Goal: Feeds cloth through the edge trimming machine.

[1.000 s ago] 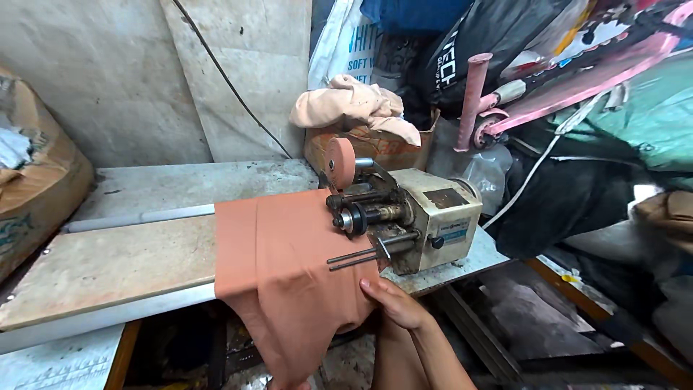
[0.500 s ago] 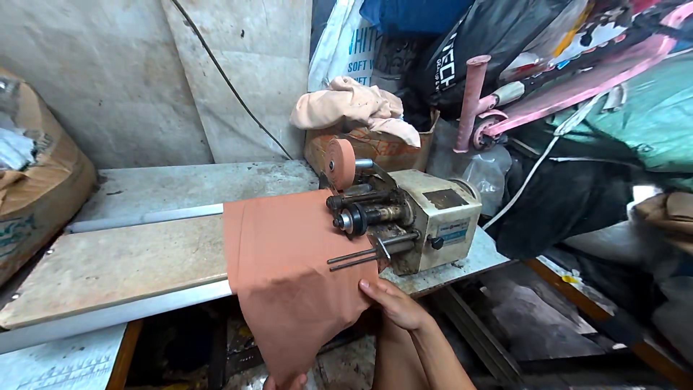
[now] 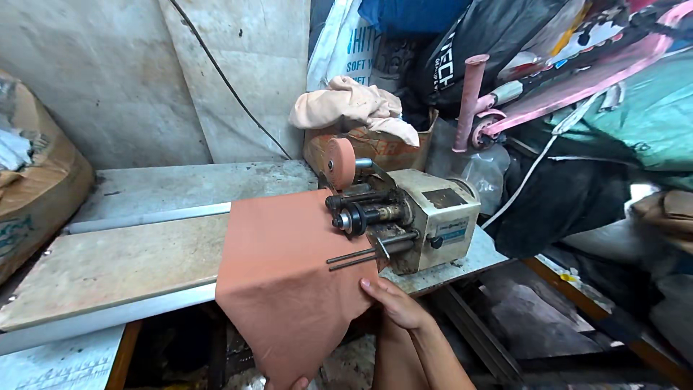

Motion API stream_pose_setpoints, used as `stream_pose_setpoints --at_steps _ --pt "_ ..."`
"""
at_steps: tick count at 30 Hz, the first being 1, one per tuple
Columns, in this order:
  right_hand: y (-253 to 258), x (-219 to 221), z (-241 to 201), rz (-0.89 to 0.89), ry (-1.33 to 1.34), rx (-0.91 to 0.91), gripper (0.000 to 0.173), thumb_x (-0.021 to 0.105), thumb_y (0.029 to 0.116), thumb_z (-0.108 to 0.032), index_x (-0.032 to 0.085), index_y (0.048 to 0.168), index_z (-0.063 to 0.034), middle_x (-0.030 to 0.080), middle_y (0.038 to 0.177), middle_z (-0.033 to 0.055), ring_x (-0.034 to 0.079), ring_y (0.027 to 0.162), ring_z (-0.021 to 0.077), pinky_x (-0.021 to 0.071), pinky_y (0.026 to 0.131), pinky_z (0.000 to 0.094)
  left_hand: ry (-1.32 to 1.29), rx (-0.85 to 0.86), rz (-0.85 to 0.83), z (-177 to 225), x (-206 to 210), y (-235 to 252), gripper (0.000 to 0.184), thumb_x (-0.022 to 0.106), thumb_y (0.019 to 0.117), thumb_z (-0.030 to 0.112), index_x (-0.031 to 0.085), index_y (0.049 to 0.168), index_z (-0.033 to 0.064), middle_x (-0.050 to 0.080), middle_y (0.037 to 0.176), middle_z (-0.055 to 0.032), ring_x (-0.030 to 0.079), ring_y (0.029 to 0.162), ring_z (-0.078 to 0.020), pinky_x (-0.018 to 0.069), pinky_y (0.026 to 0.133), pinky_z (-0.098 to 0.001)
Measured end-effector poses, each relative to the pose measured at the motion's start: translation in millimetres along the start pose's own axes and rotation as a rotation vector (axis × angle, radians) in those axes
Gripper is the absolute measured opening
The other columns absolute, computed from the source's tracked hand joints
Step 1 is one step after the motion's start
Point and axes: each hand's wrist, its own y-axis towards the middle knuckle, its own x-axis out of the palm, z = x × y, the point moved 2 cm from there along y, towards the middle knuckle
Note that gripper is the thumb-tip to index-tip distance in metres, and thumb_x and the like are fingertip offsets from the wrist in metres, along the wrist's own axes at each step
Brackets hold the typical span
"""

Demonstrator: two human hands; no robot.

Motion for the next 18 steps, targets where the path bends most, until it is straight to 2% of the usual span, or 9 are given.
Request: stream_pose_setpoints --at_steps 3,10,14,16,18 --pt "-0.1 -0.5 0.7 -0.006 -0.003 -0.006 0.032 0.039 0.111 -0.027 0.064 0.117 -0.0076 0.074 0.104 -0.0001 0.07 0.099 0.0092 0.0578 0.094 0.033 -0.008 0.005 0.025 -0.4 -2.2 0.1 0.05 0.085 0.0797 0.01 0.06 0.12 -0.0047 0.076 0.102 -0.0044 0.073 0.096 -0.0123 0.0606 0.093 -0.0365" --pt "0.3 -0.1 0.7 -0.015 -0.006 -0.021 0.033 0.039 0.1113 -0.027 0.064 0.119 -0.007 0.074 0.105 0.0009 0.07 0.101 0.0099 0.0577 0.095 0.0333 -0.019 -0.02 0.027 -1.2 0.9 -0.8 0.062 0.085 0.0802 0.012 0.052 0.129 -0.0077 0.074 0.108 -0.0069 0.072 0.101 -0.0141 0.0591 0.097 -0.0379" --pt "0.3 -0.1 0.8 -0.02 -0.009 -0.022 0.034 0.039 0.1113 -0.028 0.064 0.119 -0.0071 0.074 0.105 0.0013 0.07 0.1 0.0103 0.0579 0.095 0.0337 0.028 -0.016 0.024 -3.2 0.7 -0.5 0.052 0.084 0.0819 0.012 0.058 0.122 -0.0083 0.075 0.105 -0.0074 0.072 0.099 -0.0133 0.0593 0.095 -0.0372" --pt "0.6 0.0 1.4 -0.021 -0.014 -0.02 0.034 0.038 0.1113 -0.029 0.064 0.117 -0.0074 0.074 0.103 0.0005 0.07 0.099 0.0096 0.0579 0.094 0.033 0.039 -0.01 0.02 -2.9 0.6 -1.0 0.058 0.084 0.081 0.011 0.054 0.126 -0.0096 0.074 0.107 -0.0077 0.072 0.101 -0.0127 0.0589 0.097 -0.0367" --pt "0.8 -0.4 1.8 -0.017 -0.018 -0.013 0.034 0.038 0.1113 -0.028 0.065 0.117 -0.0073 0.074 0.103 0.0003 0.07 0.099 0.0094 0.0578 0.094 0.033 0.02 0.011 0.005 -3.8 1.0 -0.7 0.058 0.084 0.0813 0.01 0.054 0.127 -0.0083 0.074 0.108 -0.0072 0.072 0.102 -0.0136 0.0588 0.097 -0.0377"
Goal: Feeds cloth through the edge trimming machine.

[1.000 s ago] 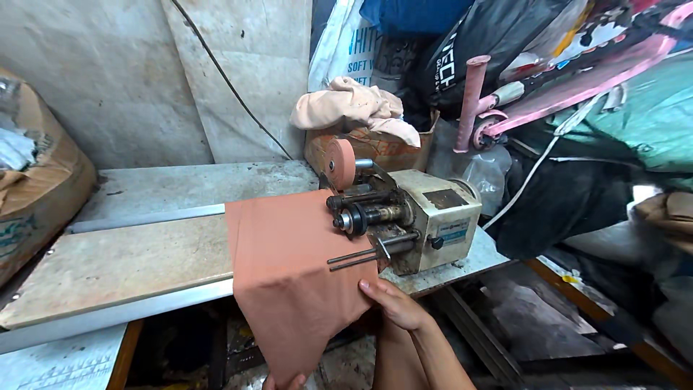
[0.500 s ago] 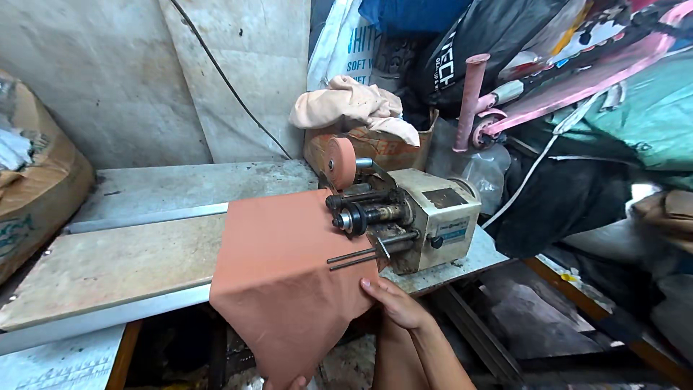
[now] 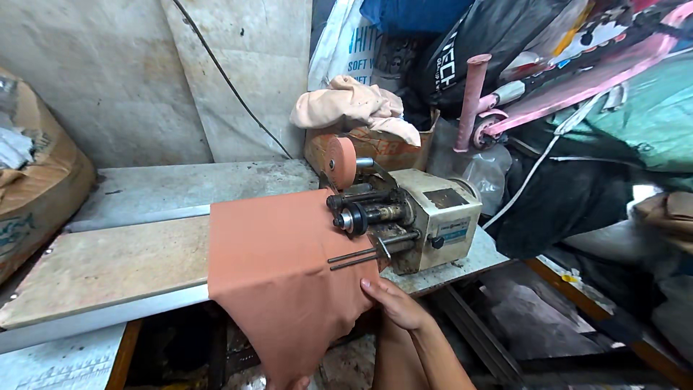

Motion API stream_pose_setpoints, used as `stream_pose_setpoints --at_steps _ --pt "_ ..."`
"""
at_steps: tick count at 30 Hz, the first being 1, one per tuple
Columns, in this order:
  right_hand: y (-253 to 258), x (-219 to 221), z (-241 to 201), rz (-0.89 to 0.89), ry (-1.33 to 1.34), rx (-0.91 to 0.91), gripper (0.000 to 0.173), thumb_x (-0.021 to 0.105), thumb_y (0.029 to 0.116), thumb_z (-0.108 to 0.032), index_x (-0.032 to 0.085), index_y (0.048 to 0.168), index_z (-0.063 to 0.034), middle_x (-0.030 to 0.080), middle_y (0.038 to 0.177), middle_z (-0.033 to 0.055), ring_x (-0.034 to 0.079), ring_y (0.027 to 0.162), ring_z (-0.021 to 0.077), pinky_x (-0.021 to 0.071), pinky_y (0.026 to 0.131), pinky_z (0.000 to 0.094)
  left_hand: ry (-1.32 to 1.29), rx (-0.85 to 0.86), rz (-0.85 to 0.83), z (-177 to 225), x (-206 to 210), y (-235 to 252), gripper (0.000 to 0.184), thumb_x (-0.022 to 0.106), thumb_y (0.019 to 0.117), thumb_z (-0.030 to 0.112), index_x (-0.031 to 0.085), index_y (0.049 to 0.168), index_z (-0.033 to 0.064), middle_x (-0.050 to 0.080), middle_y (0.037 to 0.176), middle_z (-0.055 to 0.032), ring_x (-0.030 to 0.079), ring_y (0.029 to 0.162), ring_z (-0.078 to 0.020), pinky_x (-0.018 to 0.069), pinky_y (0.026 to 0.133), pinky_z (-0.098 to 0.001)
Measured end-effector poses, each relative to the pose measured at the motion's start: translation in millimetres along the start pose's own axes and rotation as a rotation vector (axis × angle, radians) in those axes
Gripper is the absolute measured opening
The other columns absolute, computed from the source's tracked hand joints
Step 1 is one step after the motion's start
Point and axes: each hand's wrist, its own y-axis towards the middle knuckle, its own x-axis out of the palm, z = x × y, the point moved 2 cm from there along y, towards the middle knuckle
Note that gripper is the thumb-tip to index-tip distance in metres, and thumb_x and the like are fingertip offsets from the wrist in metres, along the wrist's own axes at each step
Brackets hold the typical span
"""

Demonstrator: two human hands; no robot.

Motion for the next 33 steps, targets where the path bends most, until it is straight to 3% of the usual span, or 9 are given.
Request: stream_pose_setpoints --at_steps 10,25,33 --pt "-0.2 1.1 -0.3 0.011 -0.001 0.012 0.032 0.039 0.1111 -0.028 0.064 0.117 -0.008 0.074 0.102 -0.0006 0.07 0.098 0.0085 0.0578 0.093 0.0318 -0.004 -0.044 0.041 1.7 -4.5 1.0 0.055 0.084 0.0819 0.016 0.057 0.124 -0.0075 0.075 0.105 -0.0072 0.072 0.099 -0.0125 0.0597 0.095 -0.0364" --pt "-0.2 1.3 -0.7 0.017 -0.011 -0.002 0.033 0.038 0.1113 -0.026 0.063 0.118 -0.0056 0.074 0.104 0.0017 0.07 0.1 0.0101 0.0575 0.095 0.0333 0.01 -0.05 0.021 4.2 -5.8 1.0 0.044 0.08 0.0846 0.013 0.06 0.119 -0.0054 0.075 0.102 -0.0042 0.072 0.096 -0.0102 0.0597 0.093 -0.0342" --pt "-0.1 2.1 -0.6 0.024 -0.02 0.004 0.034 0.038 0.1114 -0.026 0.063 0.12 -0.0055 0.074 0.105 0.0016 0.07 0.1 0.0105 0.0577 0.095 0.0338 -0.02 -0.05 0.002 3.2 -5.1 1.4 0.051 0.082 0.0846 0.016 0.057 0.124 -0.0054 0.075 0.106 -0.0051 0.072 0.099 -0.0113 0.059 0.095 -0.035"
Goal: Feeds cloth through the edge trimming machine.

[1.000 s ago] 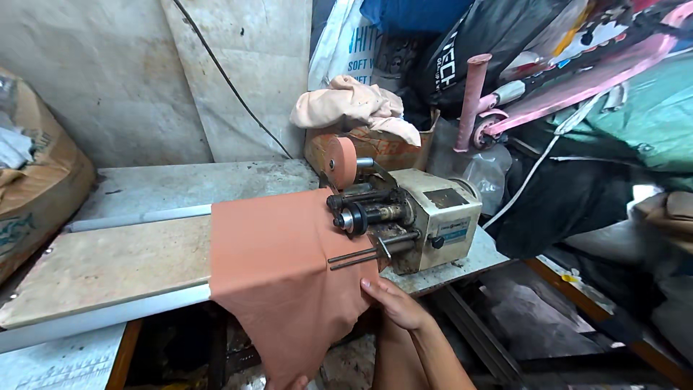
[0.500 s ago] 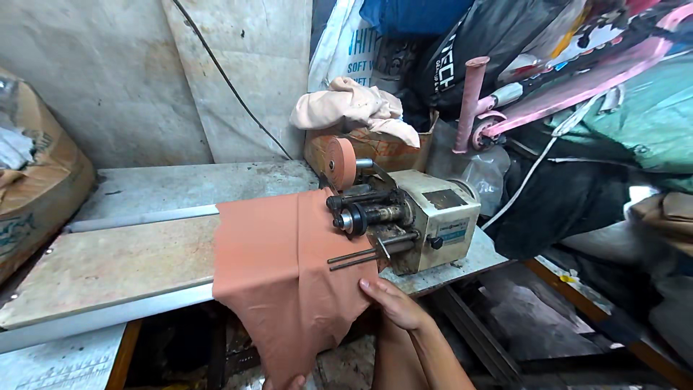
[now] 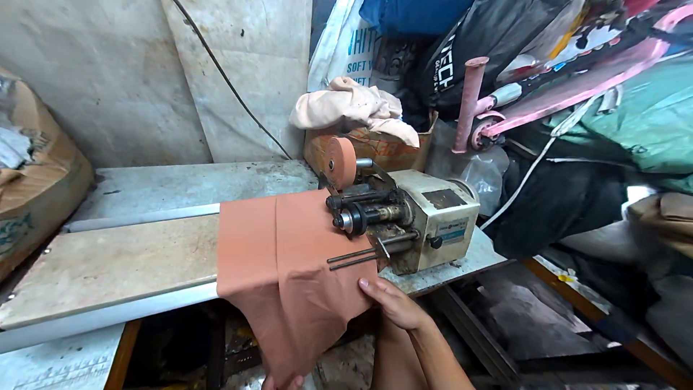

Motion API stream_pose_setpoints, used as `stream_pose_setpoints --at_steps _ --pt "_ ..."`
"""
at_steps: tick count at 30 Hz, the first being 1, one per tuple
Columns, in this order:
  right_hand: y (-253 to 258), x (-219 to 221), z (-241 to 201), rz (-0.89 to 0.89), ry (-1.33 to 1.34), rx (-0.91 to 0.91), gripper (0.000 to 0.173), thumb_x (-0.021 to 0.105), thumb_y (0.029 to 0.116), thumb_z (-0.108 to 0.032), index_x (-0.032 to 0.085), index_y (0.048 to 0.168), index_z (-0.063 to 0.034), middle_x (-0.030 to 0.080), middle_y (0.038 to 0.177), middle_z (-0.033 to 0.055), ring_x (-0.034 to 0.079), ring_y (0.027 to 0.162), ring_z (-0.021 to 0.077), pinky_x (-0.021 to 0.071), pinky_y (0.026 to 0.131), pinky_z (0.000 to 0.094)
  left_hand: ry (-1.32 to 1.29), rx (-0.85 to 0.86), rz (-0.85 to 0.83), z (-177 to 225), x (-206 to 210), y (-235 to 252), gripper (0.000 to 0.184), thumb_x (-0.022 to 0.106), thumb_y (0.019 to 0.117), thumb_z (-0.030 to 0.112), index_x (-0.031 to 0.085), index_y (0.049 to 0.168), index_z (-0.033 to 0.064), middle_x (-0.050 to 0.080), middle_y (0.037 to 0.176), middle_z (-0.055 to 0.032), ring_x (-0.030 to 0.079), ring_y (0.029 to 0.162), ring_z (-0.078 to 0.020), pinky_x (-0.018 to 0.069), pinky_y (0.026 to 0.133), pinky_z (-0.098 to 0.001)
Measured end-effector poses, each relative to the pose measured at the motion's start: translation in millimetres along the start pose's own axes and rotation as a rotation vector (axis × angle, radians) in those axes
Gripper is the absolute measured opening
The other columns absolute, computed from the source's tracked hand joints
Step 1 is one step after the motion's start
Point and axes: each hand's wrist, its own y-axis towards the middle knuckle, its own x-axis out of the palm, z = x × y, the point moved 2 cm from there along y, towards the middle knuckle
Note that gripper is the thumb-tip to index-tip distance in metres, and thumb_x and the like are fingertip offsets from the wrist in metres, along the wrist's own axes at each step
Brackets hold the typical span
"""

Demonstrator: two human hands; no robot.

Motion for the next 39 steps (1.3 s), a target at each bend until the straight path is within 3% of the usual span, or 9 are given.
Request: stream_pose_setpoints --at_steps 9,17,20,33,39 --pt "0.1 -0.9 0.8 -0.005 0.007 -0.013 0.034 0.037 0.1117 -0.026 0.063 0.12 -0.0057 0.074 0.105 0.002 0.07 0.1 0.0108 0.058 0.095 0.0341 -0.047 0.003 -0.027 0.8 2.0 -1.3 0.049 0.081 0.0852 0.014 0.057 0.124 -0.0032 0.075 0.106 -0.0034 0.072 0.1 -0.0112 0.0586 0.096 -0.0353" --pt "-0.3 -0.8 1.5 0.005 0.019 -0.011 0.034 0.038 0.1113 -0.027 0.063 0.119 -0.0057 0.074 0.104 0.002 0.07 0.099 0.0108 0.0577 0.095 0.0347 -0.029 0.008 -0.019 0.8 0.9 -0.6 0.039 0.081 0.0848 0.012 0.062 0.116 -0.0011 0.076 0.098 -0.0018 0.073 0.093 -0.011 0.0603 0.091 -0.0355" --pt "-0.4 -0.2 1.2 0.013 0.022 -0.007 0.033 0.037 0.1113 -0.026 0.064 0.117 -0.0065 0.074 0.102 0.0016 0.071 0.098 0.0103 0.058 0.094 0.0338 -0.025 0.0 -0.023 0.8 0.0 -0.8 0.048 0.081 0.0846 0.014 0.058 0.123 -0.0039 0.075 0.105 -0.0043 0.072 0.099 -0.0119 0.0592 0.095 -0.0357" --pt "-0.3 -1.2 2.4 0.009 0.003 -0.016 0.035 0.039 0.1112 -0.028 0.064 0.119 -0.0047 0.074 0.105 0.0032 0.07 0.1 0.0116 0.0579 0.095 0.035 -0.013 -0.005 -0.017 -0.2 -0.2 -1.2 0.052 0.082 0.0842 0.017 0.057 0.124 -0.0048 0.075 0.105 -0.0051 0.072 0.099 -0.0124 0.0593 0.095 -0.0364" --pt "-0.4 -1.4 2.3 0.007 0.001 -0.021 0.035 0.039 0.1111 -0.029 0.064 0.118 -0.005 0.073 0.104 0.0027 0.07 0.1 0.011 0.0574 0.095 0.0341 -0.022 -0.003 0.002 3.0 2.9 -2.7 0.045 0.078 0.0869 0.015 0.058 0.122 -0.0043 0.075 0.104 -0.0028 0.072 0.099 -0.0096 0.0591 0.095 -0.034"
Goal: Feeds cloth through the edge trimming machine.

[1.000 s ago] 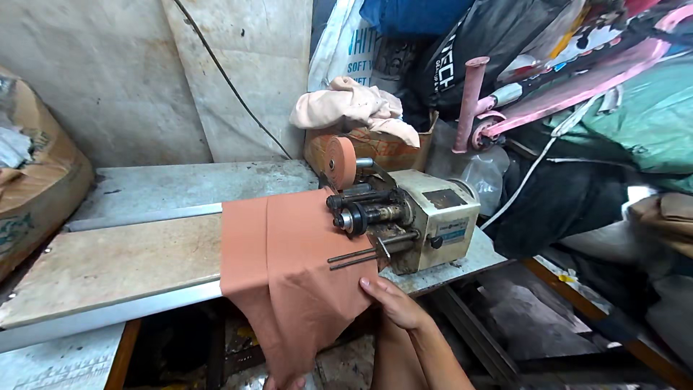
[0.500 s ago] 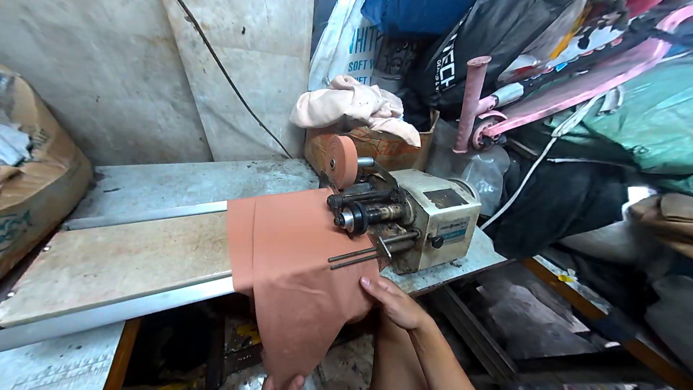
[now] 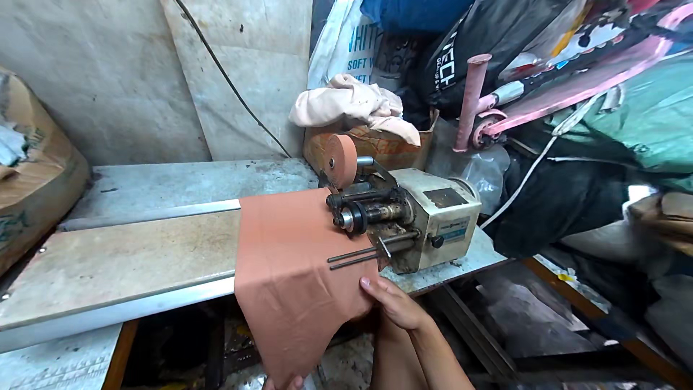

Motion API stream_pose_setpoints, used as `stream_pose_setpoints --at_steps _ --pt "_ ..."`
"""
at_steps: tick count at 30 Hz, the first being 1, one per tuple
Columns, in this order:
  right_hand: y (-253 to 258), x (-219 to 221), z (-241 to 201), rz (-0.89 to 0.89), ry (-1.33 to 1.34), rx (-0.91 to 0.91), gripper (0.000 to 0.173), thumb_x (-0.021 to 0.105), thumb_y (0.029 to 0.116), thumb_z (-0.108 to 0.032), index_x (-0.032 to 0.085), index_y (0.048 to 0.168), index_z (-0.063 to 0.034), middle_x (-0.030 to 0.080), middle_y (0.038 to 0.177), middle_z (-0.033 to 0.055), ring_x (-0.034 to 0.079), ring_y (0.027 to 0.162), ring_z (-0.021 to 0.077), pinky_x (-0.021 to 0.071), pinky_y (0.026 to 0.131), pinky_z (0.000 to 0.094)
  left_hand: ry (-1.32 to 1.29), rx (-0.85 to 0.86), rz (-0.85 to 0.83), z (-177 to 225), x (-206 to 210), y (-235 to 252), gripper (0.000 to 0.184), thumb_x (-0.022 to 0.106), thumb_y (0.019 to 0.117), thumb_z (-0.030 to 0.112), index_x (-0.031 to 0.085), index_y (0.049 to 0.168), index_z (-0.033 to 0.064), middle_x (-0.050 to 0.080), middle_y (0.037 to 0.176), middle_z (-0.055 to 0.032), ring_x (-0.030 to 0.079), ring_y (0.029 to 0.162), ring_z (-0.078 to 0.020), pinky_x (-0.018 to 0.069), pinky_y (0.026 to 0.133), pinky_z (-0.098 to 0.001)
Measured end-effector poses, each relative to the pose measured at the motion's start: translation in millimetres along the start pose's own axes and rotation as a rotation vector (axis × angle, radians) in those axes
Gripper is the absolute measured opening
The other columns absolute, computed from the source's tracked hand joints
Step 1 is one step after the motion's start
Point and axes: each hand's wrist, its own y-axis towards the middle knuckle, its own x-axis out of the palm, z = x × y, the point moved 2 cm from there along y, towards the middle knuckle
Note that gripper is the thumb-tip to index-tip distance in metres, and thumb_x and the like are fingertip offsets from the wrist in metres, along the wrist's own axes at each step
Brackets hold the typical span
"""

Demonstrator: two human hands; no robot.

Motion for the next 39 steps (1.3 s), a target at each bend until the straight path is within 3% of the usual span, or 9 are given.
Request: stream_pose_setpoints --at_steps 23,39 --pt "-0.5 1.6 -1.1 0.01 -0.012 0.0 0.033 0.039 0.1111 -0.027 0.063 0.119 -0.0054 0.074 0.103 0.0014 0.07 0.099 0.0097 0.0579 0.094 0.0329 -0.026 0.004 -0.029 -2.7 -1.6 -0.3 0.045 0.08 0.0863 0.017 0.059 0.121 -0.0021 0.075 0.104 -0.0009 0.072 0.099 -0.0091 0.0585 0.095 -0.0342" --pt "-0.4 1.1 -1.0 0.001 -0.008 -0.008 0.035 0.038 0.1114 -0.027 0.064 0.118 -0.0052 0.074 0.104 0.0022 0.07 0.099 0.0103 0.0577 0.095 0.0337 -0.006 -0.038 -0.058 0.6 -1.9 -1.3 0.039 0.073 0.0903 0.013 0.058 0.122 -0.0035 0.075 0.104 -0.0019 0.071 0.099 -0.0093 0.0585 0.095 -0.0341"
